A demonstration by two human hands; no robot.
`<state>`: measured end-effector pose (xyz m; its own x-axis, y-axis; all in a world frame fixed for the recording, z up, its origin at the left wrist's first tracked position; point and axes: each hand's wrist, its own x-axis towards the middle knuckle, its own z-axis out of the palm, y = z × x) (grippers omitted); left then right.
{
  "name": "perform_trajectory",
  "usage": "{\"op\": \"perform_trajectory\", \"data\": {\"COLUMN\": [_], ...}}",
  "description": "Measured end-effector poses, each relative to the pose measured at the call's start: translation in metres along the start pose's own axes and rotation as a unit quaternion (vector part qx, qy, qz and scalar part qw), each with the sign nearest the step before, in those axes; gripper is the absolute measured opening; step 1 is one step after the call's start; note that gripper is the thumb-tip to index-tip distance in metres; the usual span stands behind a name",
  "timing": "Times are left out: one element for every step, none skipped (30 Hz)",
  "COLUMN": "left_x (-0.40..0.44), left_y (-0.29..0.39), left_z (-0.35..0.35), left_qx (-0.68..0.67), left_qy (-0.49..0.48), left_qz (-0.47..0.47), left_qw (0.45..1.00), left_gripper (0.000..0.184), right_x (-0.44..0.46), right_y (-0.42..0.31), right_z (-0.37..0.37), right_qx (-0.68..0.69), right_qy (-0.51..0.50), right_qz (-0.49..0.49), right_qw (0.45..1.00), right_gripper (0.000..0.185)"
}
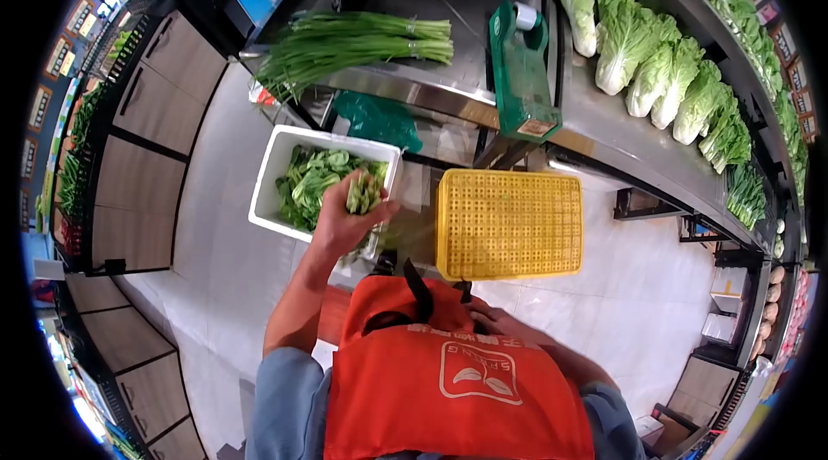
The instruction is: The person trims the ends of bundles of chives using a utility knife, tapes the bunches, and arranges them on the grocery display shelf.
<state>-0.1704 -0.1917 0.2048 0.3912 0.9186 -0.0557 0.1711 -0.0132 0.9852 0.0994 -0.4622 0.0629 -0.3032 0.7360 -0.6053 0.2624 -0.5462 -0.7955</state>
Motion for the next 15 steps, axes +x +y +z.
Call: {"op": "perform_trajectory", "data": {"left_x": [-0.006, -0.015, -0.024, -0.033, -0.04, -0.046, -0.052, -0.058, -0.061, -0.064, -0.068, -0.069, -0.069, -0.067, -0.067], "left_y": [-0.006, -0.009, -0.004, -0.011, -0.02, -0.02, -0.021, -0.027, -0.028, -0.03, -0.034, -0.039, -0.042, -0.034, -0.03], "left_z": [-0.003, -0.004, -0.003, -0.003, -0.004, -0.003, -0.003, -0.004, -0.004, -0.002, 0.0, 0.001, 0.002, 0.004, 0.007], "left_qx": [0.068, 0.148, 0.212, 0.258, 0.305, 0.313, 0.32, 0.323, 0.317, 0.309, 0.3, 0.295, 0.283, 0.271, 0.258], "left_qy": [0.012, 0.022, 0.024, 0.018, 0.011, 0.007, 0.003, -0.006, 0.0, 0.008, 0.015, 0.022, 0.008, -0.006, -0.018], "left_qz": [0.023, 0.04, 0.019, 0.014, 0.009, 0.006, 0.002, -0.004, -0.005, -0.005, -0.008, -0.015, -0.029, -0.044, -0.059], "left_qw": [0.997, 0.988, 0.977, 0.966, 0.952, 0.95, 0.947, 0.947, 0.949, 0.951, 0.954, 0.955, 0.959, 0.961, 0.964], "left_gripper": [0.028, 0.03, 0.034, 0.033, 0.033, 0.037, 0.041, 0.044, 0.045, 0.047, 0.048, 0.055, 0.057, 0.059, 0.061], "right_x": [-0.004, -0.007, -0.017, -0.026, -0.034, -0.045, -0.063, -0.083, -0.095, -0.099, -0.104, -0.11, -0.112, -0.112, -0.112], "right_y": [-0.011, -0.024, -0.049, -0.063, -0.073, -0.079, -0.078, -0.073, -0.07, -0.067, -0.06, -0.057, -0.059, -0.066, -0.076], "right_z": [0.005, 0.0, -0.006, -0.01, -0.016, -0.021, -0.032, -0.046, -0.052, -0.048, -0.042, -0.039, -0.039, -0.037, -0.037], "right_qx": [0.059, 0.037, 0.018, 0.048, 0.08, 0.112, 0.19, 0.266, 0.339, 0.325, 0.311, 0.296, 0.282, 0.267, 0.25], "right_qy": [0.026, 0.044, 0.062, 0.093, 0.124, 0.154, 0.097, 0.039, -0.02, -0.029, -0.038, -0.048, -0.039, -0.03, -0.022], "right_qz": [-0.006, 0.006, 0.02, -0.013, -0.047, -0.08, -0.084, -0.087, -0.091, -0.086, -0.078, -0.068, -0.066, -0.063, -0.059], "right_qw": [0.998, 0.998, 0.998, 0.994, 0.988, 0.978, 0.973, 0.959, 0.936, 0.941, 0.947, 0.952, 0.956, 0.961, 0.966], "right_gripper": [0.049, 0.046, 0.044, 0.042, 0.04, 0.037, 0.034, 0.03, 0.027, 0.026, 0.024, 0.023, 0.023, 0.023, 0.023]}}
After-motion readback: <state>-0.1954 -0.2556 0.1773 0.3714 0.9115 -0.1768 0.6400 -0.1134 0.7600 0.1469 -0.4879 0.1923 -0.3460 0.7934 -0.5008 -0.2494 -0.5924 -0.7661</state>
